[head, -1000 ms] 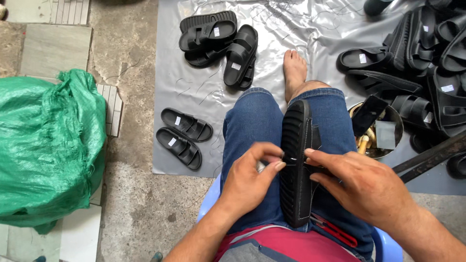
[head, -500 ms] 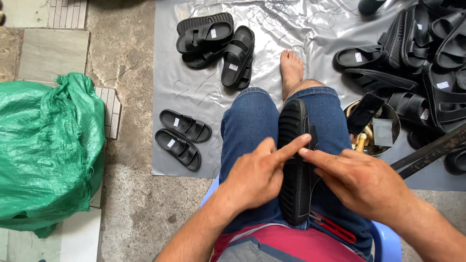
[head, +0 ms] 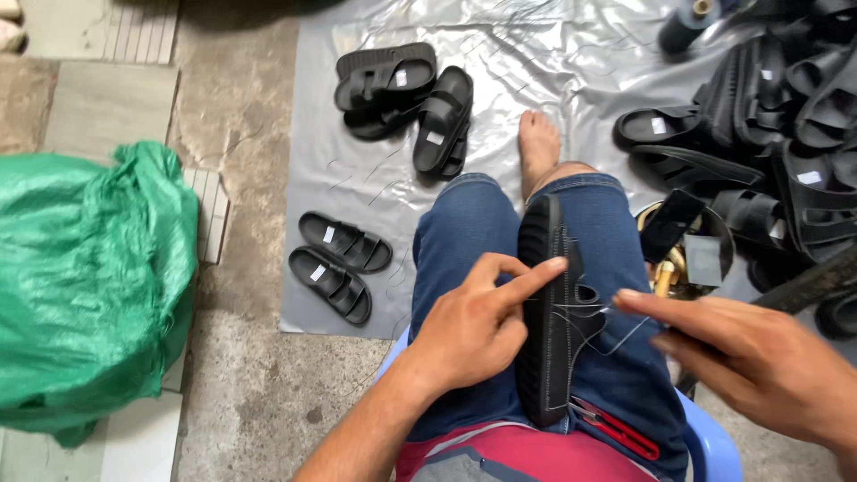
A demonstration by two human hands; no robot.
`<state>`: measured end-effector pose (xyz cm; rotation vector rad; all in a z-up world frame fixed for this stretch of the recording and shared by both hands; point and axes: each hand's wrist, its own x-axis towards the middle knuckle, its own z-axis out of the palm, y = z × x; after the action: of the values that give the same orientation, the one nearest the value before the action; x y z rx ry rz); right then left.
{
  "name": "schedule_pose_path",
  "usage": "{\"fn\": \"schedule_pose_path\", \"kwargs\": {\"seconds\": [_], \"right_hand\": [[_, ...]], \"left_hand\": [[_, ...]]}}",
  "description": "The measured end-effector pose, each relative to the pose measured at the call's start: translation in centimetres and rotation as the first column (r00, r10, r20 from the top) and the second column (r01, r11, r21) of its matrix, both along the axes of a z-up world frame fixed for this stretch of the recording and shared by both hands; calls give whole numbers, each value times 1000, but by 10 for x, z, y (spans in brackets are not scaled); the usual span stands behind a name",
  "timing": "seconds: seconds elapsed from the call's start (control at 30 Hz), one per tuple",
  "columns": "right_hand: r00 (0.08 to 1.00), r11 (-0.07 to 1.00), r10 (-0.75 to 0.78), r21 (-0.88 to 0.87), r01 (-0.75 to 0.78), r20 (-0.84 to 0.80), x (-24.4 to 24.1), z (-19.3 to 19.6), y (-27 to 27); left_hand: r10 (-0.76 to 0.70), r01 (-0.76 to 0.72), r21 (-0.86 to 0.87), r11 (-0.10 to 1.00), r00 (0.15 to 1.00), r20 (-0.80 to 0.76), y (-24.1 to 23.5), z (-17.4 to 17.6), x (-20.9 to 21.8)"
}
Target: The person sits on a blue plastic chair and sews a black slipper using a needle and thread. They hold the slipper on their lap and repeatedly push the needle through the sole and upper, pulling the thread tight to secure the parts together.
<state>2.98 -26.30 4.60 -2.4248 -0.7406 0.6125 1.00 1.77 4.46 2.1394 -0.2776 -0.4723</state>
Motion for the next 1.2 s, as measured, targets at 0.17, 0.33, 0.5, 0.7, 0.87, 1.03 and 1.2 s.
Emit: {"fn": "schedule_pose_path", "kwargs": {"seconds": [0.17,0.33,0.5,0.7,0.87,1.03,1.2], "right_hand": [[917,922,-364,-201,330,-164,-1,-1,26],[899,897,-436,-103,430,-46,-11,-13,48],[904,845,-339,337,414,-260,-17,-7,60],[919,943,-287,250,221,269,-16,7,71],[796,972,-193,4,233,574,-34,-13,76],[897,961,-247,-27,276,368,-28,-20,70],[603,365,-497,480,798,-624,-5,-20,5]], "left_hand": [[99,-77,-147,986,984,146,-6,-6,-10],[139,-124,-108,986,980,144,-18,-2,-14],[114,-97,-78,992,959,259,-28,-14,-11],[165,-110,-182,977,932,322,-17,-19,-20],[117,-82,-104,991,907,403,-20,-28,-35],[176,-143,-115,983,914,365,-23,-34,-42],[161,-137,-94,986,929,334,-20,-23,-39]]}}
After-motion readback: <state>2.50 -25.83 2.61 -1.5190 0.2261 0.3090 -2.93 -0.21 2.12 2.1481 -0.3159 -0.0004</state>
